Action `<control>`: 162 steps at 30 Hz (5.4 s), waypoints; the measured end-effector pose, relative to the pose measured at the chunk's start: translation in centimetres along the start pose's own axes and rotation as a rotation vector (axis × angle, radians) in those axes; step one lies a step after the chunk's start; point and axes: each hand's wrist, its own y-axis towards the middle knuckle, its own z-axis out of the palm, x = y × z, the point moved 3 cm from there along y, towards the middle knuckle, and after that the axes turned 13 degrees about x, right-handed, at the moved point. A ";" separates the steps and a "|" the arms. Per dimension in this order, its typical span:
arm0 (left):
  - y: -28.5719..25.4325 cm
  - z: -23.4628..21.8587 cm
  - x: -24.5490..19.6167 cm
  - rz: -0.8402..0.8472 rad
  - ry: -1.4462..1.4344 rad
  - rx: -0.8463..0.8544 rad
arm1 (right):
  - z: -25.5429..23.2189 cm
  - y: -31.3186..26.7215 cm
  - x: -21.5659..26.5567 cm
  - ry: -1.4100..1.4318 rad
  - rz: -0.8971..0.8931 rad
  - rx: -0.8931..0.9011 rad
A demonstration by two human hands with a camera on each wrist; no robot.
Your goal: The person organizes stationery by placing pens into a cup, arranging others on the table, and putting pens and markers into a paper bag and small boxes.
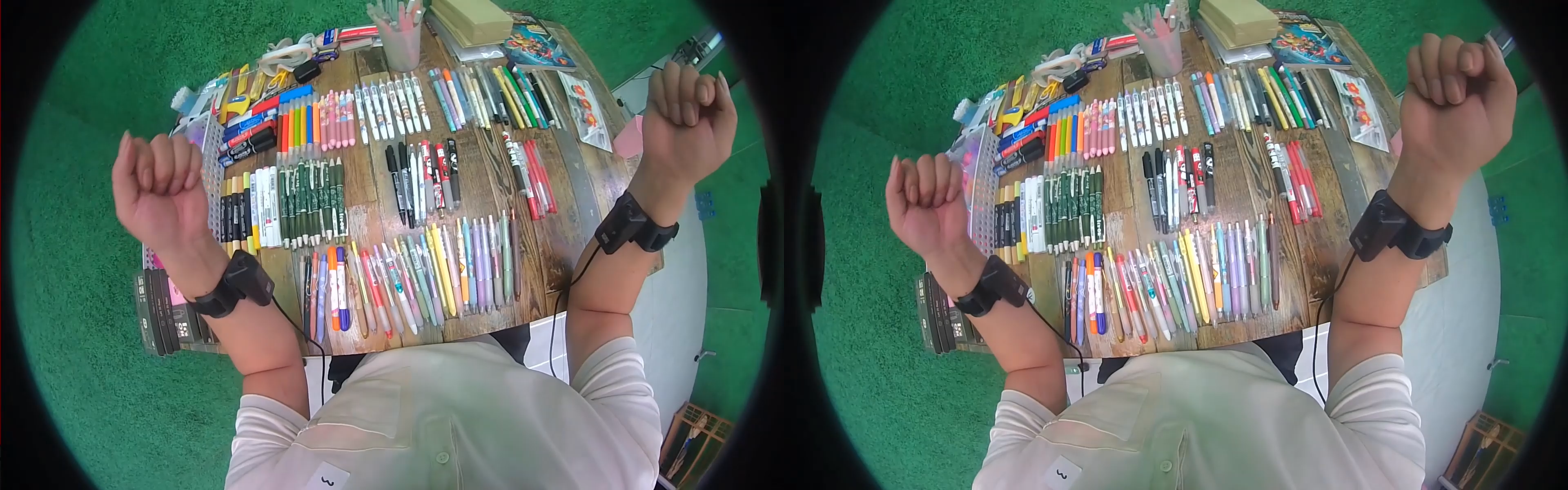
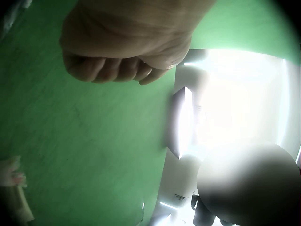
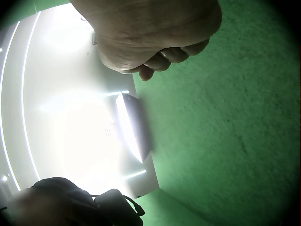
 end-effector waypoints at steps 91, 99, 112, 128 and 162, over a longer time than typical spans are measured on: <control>17.4 0.0 27.8 -0.542 1.266 0.136 | -9.1 -0.2 -23.2 -1.750 1.355 0.498; 17.1 0.2 27.4 -0.584 1.280 0.126 | -6.4 2.8 -19.9 -1.770 1.244 0.384; 17.1 0.5 27.3 -0.552 1.278 0.135 | 2.3 11.3 -17.2 -1.200 0.481 0.230; 16.9 1.0 26.7 -0.586 1.246 0.137 | 4.0 13.0 -29.0 -1.399 0.491 0.599; 27.6 -1.4 27.1 -0.251 1.244 0.349 | -0.3 0.9 -4.1 -0.821 0.481 0.079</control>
